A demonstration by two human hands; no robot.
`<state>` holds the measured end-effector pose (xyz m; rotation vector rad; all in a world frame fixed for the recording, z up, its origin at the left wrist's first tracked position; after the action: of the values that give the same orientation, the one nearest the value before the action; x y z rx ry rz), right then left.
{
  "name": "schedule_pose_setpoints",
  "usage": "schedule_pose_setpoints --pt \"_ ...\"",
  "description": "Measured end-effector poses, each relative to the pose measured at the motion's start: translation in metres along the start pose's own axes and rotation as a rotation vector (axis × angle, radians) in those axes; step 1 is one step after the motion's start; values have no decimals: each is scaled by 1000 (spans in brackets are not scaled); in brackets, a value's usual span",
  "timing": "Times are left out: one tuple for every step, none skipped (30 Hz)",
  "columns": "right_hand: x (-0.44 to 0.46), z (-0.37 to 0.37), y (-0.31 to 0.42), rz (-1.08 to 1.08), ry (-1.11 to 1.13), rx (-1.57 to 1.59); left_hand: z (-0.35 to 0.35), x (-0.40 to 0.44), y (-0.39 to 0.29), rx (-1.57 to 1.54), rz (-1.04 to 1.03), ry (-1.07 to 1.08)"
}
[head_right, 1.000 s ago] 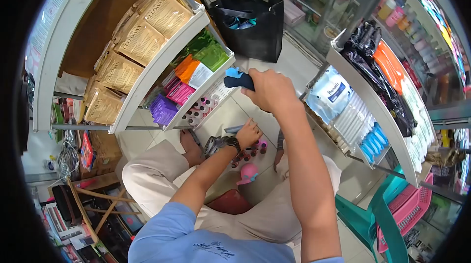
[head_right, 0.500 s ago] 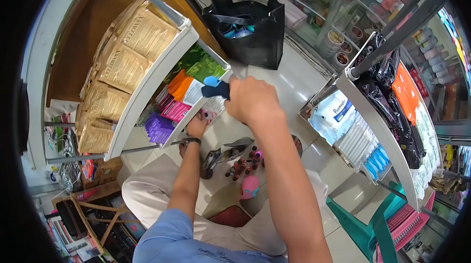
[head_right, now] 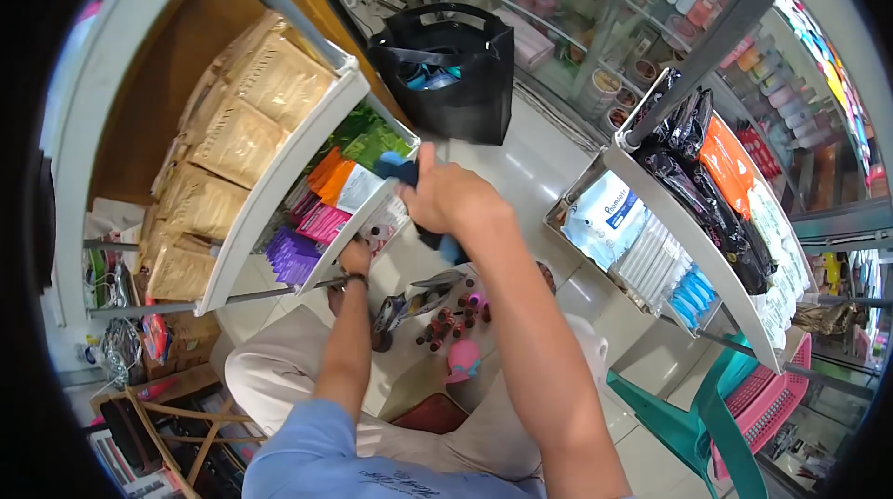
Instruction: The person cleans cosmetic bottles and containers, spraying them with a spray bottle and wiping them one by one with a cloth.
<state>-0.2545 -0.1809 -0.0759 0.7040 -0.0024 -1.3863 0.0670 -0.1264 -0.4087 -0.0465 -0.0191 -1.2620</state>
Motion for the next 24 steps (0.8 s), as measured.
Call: schedule_pose_setpoints --pt "1 -1 -1 -24 -6 78 0 -18 20 -193 195 -116" --pt "1 -2 -1 -46 -11 154 1 -42 41 -391 388 -234" --pt "0 -2 -1 -30 -21 151 20 -67 36 -646 386 -331" --pt "0 1 1 34 -49 268 46 -94 30 -904 378 -430" --pt "-1 4 3 102 -72 383 48 -117 27 -1056 493 -267" --pt "-2 7 6 174 -89 499 67 -138 17 -1088 467 -231" --pt "-2 9 9 249 -100 614 98 -156 4 -1120 443 -199" --pt "6 4 3 227 -55 817 146 -162 -13 -1119 322 -193" --pt "9 1 -2 198 -4 1016 182 -162 -25 -1117 204 -184" --pt "-2 7 2 219 7 994 211 -153 -29 -1091 71 -202" --pt "-17 13 6 226 75 1312 236 -147 -31 -1091 -41 -172" --pt "-30 18 10 221 154 1624 291 -140 -39 -1090 -150 -144" --pt "-33 13 4 201 193 1660 327 -132 -39 -1102 -198 -119" --pt "-33 5 1 179 225 1700 358 -123 -40 -1110 -254 -92" --pt "-37 4 7 206 166 1718 385 -112 -35 -1119 -246 -116" --pt "-45 0 13 204 187 1691 414 -104 -36 -1107 -332 -127" --pt "-54 -3 19 204 202 1670 438 -100 -38 -1089 -424 -136" --pt "-60 -1 28 222 150 1685 458 -98 -36 -1107 -453 -178" --pt "-65 0 37 237 90 1704 473 -97 -36 -1126 -487 -214" --pt "-75 -1 47 251 71 1705 478 -96 -35 -1130 -508 -220" --pt "-88 -1 62 299 159 1897 483 -97 -34 -1179 -533 -257" --pt "-100 -1 73 349 250 2085 487 -97 -34 -1234 -558 -290" --pt "-102 -11 77 277 212 2071 488 -97 -37 -1250 -579 -281" --pt "-103 -22 74 198 174 2055 487 -99 -41 -1259 -598 -260"
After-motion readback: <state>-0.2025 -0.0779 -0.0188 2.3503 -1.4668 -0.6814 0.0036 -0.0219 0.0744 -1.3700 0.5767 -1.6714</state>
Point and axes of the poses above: each hand's wrist, its own x-axis towards the middle knuckle, its own z-axis out of the back of the hand, y = z × x, the point moved 9 cm from there along x, towards the middle knuckle, and after that the axes turned 8 degrees about -y, right-handed, at the moved point
